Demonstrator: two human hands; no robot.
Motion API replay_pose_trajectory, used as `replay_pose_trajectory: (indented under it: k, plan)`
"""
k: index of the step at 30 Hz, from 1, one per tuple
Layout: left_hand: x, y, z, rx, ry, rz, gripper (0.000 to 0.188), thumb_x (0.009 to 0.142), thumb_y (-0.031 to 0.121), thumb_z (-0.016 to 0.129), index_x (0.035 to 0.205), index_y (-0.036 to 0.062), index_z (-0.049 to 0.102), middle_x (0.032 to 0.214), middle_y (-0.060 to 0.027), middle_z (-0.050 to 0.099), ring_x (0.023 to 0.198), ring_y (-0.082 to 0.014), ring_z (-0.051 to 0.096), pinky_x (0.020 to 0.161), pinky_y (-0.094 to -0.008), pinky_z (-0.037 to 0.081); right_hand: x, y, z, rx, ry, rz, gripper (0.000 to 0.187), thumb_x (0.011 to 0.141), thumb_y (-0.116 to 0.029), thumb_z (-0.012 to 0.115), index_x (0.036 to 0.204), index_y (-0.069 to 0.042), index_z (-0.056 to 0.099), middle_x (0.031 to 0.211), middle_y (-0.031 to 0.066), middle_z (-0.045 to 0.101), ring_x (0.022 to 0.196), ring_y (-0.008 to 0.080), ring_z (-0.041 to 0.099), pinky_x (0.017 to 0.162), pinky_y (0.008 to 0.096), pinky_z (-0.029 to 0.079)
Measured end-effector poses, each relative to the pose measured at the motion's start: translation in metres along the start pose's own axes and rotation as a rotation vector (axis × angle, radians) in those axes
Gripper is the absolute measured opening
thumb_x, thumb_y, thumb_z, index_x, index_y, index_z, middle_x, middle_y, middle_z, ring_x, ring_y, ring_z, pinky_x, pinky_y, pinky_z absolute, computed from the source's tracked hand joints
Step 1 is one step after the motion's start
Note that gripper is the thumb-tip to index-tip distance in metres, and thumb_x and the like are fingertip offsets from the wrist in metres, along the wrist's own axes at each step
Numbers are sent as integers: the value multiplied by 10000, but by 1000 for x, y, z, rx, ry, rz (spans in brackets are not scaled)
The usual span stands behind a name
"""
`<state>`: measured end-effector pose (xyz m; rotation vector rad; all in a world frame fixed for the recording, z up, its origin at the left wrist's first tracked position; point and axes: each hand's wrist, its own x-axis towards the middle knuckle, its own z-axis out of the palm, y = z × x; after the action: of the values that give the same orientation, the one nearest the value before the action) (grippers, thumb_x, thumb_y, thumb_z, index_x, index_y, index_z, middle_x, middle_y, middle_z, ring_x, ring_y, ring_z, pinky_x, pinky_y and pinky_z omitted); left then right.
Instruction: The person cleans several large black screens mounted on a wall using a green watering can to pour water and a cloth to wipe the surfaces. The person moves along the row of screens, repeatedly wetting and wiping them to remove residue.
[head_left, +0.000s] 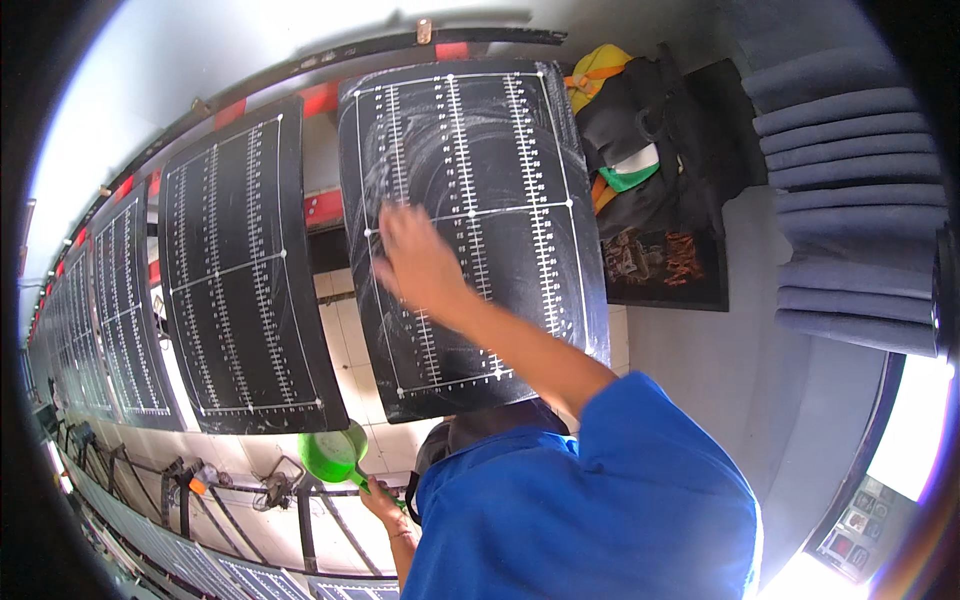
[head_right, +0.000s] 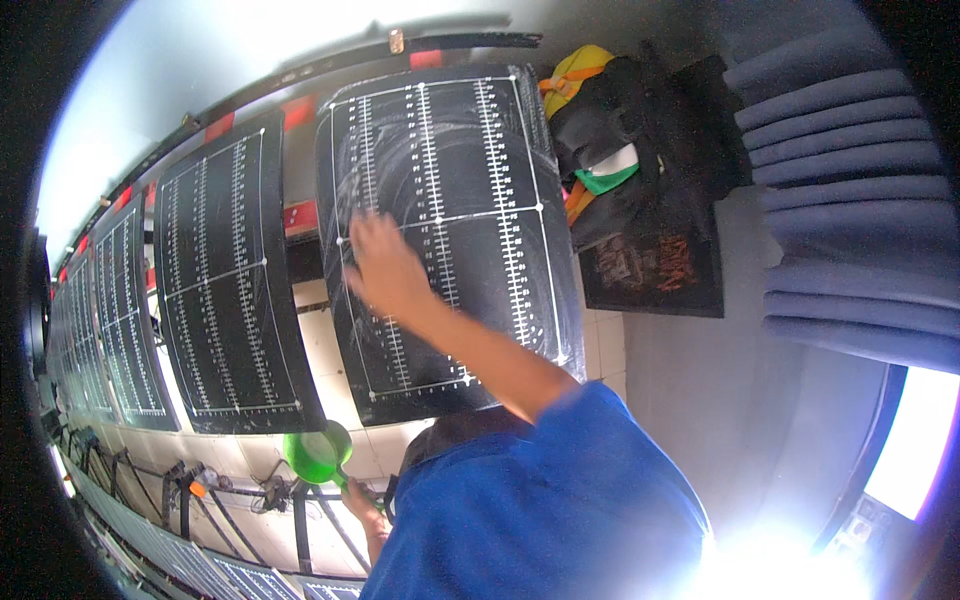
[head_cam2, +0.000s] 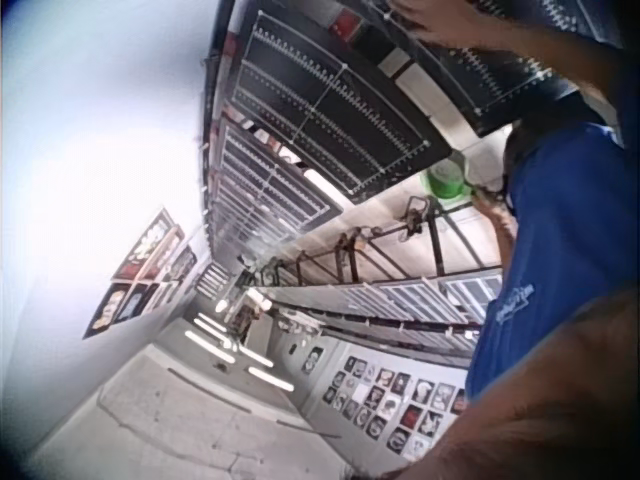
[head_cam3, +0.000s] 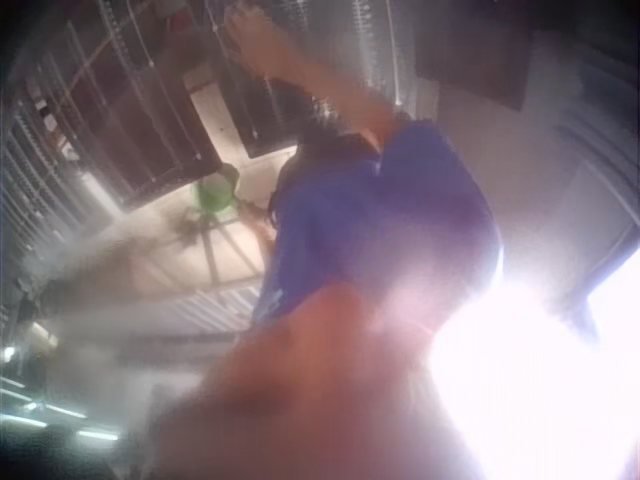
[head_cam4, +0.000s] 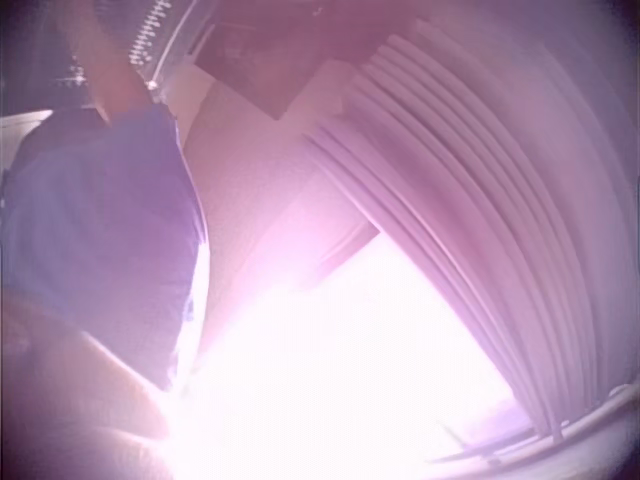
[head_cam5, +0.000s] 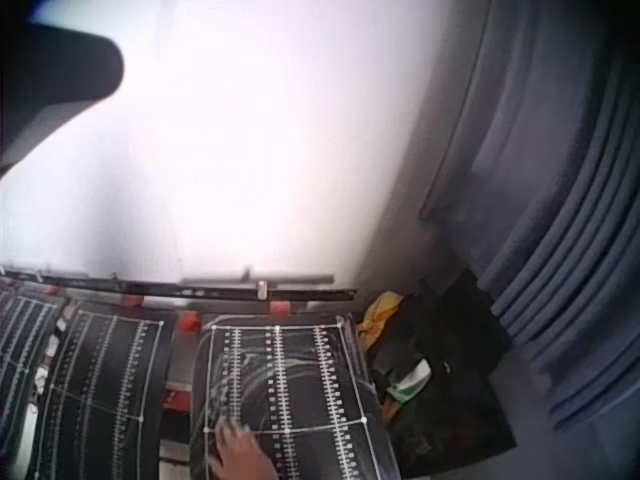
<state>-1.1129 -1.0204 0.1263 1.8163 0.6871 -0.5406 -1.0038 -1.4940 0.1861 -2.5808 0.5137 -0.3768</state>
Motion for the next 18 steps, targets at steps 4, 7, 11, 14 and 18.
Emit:
replay_pose_trajectory:
  k: [4,7,11,14,18]
  plan:
    - [14,-16,3,-35,-45,70,221,953,242,584,895,45,501,605,-20,459,424,-115,432,355,-267,379,-116,39,-54,-44,-74,92,624,942,-336,614,1467,-50,435,1536,148,390,1482,326,261,1211,509,214]
    - [4,-20,8,-41,27,46,212,954,237,580,907,47,498,617,-19,459,419,-108,429,352,-254,371,-57,143,-80,-574,159,347,628,1004,-342,513,1480,42,369,1501,260,390,1402,424,366,1182,538,249]
    - [-13,14,24,-43,40,42,224,929,253,592,928,39,522,658,-7,466,469,-104,447,380,-251,375,86,262,-92,-698,342,440,723,1025,-456,432,1491,86,325,1529,279,355,1431,449,297,1200,517,204]
    - [-11,20,19,-14,-1,57,218,927,253,592,898,51,514,660,-7,472,471,-105,454,383,-253,380,181,220,-51,-522,226,478,790,1023,-557,322,1535,42,259,1607,216,258,1499,410,184,1233,505,98]
    - [-7,0,5,-18,34,62,179,959,199,570,953,36,496,645,-28,479,420,-112,438,354,-256,378,147,64,-17,4,72,169,671,911,-374,606,1411,37,430,1425,260,455,1381,415,380,1144,440,357]
